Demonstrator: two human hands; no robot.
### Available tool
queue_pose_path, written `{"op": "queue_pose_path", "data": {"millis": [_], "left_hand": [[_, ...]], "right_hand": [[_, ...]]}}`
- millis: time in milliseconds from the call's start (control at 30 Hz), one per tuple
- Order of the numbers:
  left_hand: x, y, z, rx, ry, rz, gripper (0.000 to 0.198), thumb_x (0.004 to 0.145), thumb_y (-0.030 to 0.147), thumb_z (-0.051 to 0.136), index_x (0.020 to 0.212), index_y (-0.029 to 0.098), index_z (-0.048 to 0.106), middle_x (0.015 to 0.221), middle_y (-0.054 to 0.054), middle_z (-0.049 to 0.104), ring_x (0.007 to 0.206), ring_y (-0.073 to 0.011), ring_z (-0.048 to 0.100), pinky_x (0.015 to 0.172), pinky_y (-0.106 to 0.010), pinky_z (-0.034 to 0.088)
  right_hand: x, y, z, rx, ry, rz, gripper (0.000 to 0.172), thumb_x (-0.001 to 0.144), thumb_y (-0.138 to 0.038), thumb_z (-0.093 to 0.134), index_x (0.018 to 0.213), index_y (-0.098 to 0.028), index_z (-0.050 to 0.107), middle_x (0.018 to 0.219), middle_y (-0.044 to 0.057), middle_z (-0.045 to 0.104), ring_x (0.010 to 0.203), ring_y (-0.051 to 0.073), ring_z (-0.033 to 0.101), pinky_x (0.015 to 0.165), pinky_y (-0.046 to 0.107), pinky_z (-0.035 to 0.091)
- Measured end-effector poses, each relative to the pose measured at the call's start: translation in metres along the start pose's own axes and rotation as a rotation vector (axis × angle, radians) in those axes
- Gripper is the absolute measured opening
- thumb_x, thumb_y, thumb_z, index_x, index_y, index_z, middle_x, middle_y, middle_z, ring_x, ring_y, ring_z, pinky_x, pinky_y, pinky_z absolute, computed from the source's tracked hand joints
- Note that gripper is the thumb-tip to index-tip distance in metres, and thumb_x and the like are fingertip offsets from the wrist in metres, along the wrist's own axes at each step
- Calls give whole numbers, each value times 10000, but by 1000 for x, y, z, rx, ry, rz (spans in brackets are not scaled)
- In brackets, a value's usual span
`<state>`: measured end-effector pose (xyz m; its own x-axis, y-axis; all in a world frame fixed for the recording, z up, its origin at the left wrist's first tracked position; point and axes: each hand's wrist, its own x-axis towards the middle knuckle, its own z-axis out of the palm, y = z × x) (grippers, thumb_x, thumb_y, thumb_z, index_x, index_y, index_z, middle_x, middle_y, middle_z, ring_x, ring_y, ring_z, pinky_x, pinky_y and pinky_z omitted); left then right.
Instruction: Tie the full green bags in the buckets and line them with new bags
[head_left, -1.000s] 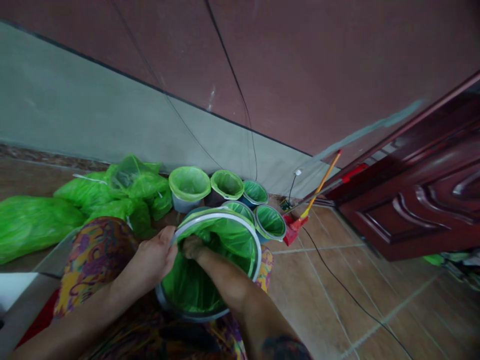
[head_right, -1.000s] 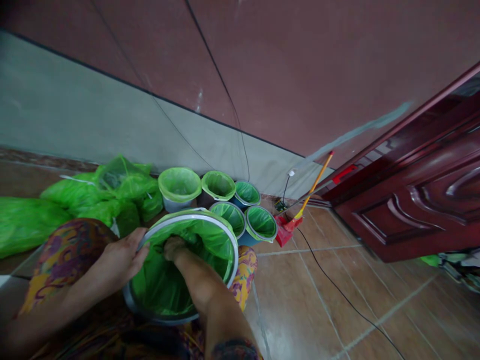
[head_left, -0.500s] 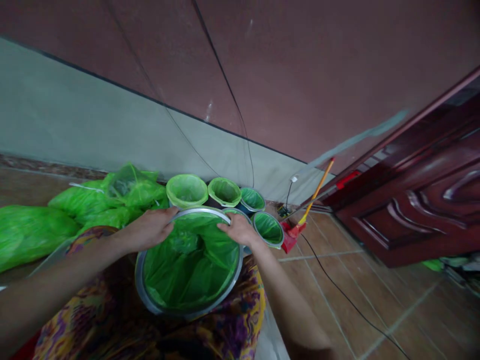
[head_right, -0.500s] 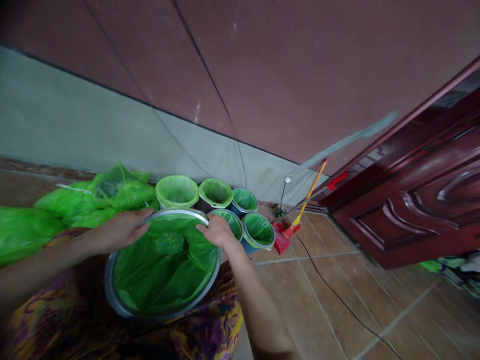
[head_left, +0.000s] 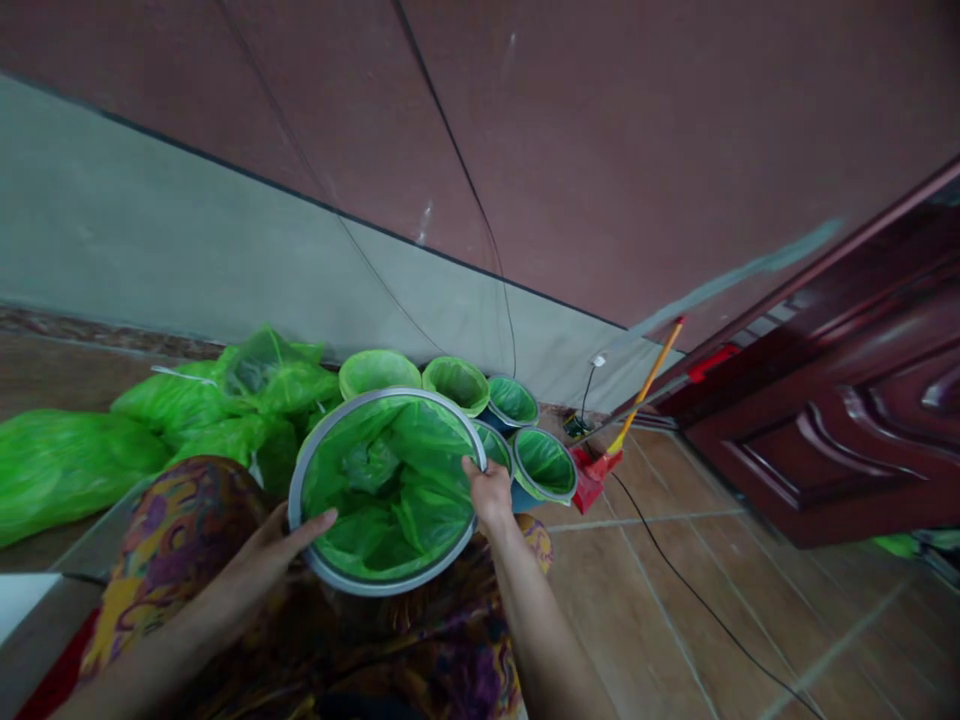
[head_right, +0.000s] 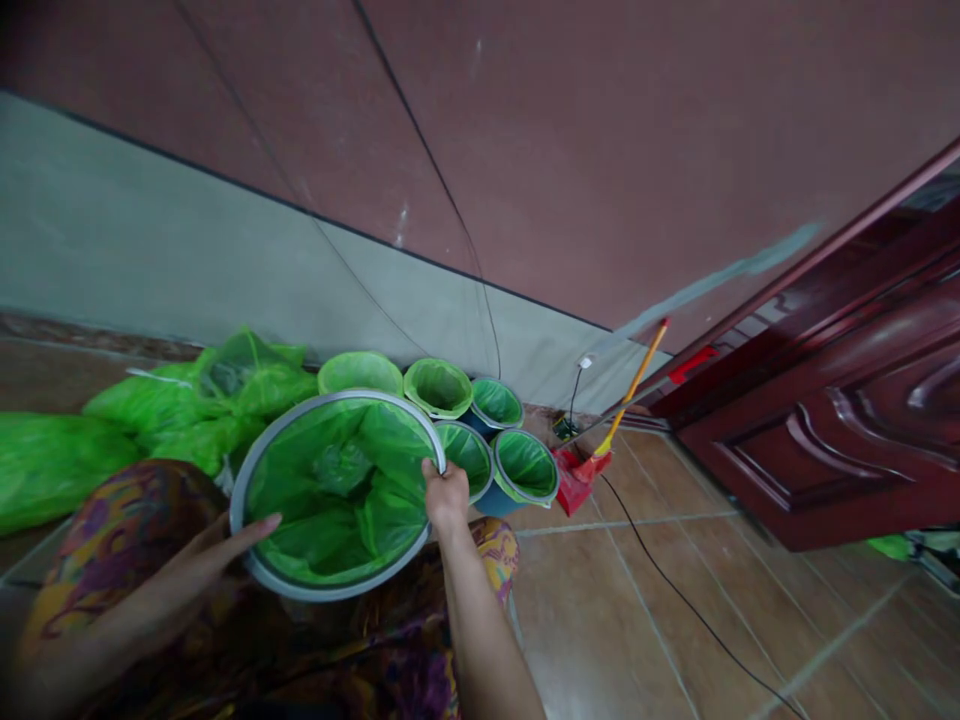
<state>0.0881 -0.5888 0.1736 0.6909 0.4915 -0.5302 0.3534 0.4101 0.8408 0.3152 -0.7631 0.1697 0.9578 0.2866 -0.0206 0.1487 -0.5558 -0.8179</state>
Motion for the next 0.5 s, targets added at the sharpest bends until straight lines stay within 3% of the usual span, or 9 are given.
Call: {"op": "queue_pose_path", "data": {"millis": [133, 200, 267, 333, 400, 467, 500], "left_hand": [[-1, -16, 13, -253, -4, -137, 177, 804, 271, 654, 935, 151, 661, 973, -147, 806, 915, -260, 771, 787, -349, 635], [5, -18, 13, -272, 30, -129, 129, 783, 222, 664, 893, 155, 658, 907, -127, 812, 857, -257, 776, 774, -356, 637], [8, -20, 12, -272, 28, -112, 120, 781, 225, 664, 880, 159, 656, 886, -116, 812, 834, -259, 776, 779, -372, 636], [9, -22, 11, -257, 19, -89, 110, 780, 238, 652, 863, 167, 656, 871, -110, 811, 818, -266, 775, 774, -384, 635], [8, -25, 13, -224, 15, -52, 118, 778, 263, 644, 859, 177, 654, 859, -100, 809, 814, -271, 772, 774, -391, 631], [6, -26, 15, -165, 17, -11, 143, 759, 291, 652, 857, 187, 649, 819, -81, 802, 808, -275, 768, 769, -392, 625], [6, -27, 16, -130, 18, 11, 158, 747, 309, 657, 852, 191, 646, 791, -69, 796, 802, -279, 765, 763, -392, 622]], "right_hand": [[-6, -12, -1, -74, -56, 27, 310, 846, -430, 558, 853, -145, 680, 699, 47, 635, 676, 200, 584, 639, 302, 472], [-14, -28, -12, -161, -7, -107, 381, 816, -375, 616, 1091, -117, 670, 1004, 142, 702, 955, 274, 642, 838, 375, 516], [-26, -47, -25, -219, 139, -300, 581, 794, -330, 651, 1320, -101, 559, 1326, 211, 589, 1242, 313, 541, 1042, 443, 443], [-41, -65, -29, -207, 151, -441, 529, 865, -312, 570, 1361, -132, 537, 1393, 187, 550, 1298, 279, 509, 1102, 432, 405], [-54, -75, -17, -177, -143, -463, 374, 929, -281, 467, 1250, -183, 630, 1229, 120, 667, 1135, 223, 623, 1022, 368, 477], [-64, -76, 11, -212, -561, -364, 331, 934, -263, 460, 1164, -208, 691, 1038, 71, 736, 984, 206, 687, 933, 336, 524], [-67, -72, 27, -262, -721, -308, 331, 927, -250, 468, 1159, -215, 702, 1018, 63, 746, 996, 214, 692, 943, 343, 520]]}}
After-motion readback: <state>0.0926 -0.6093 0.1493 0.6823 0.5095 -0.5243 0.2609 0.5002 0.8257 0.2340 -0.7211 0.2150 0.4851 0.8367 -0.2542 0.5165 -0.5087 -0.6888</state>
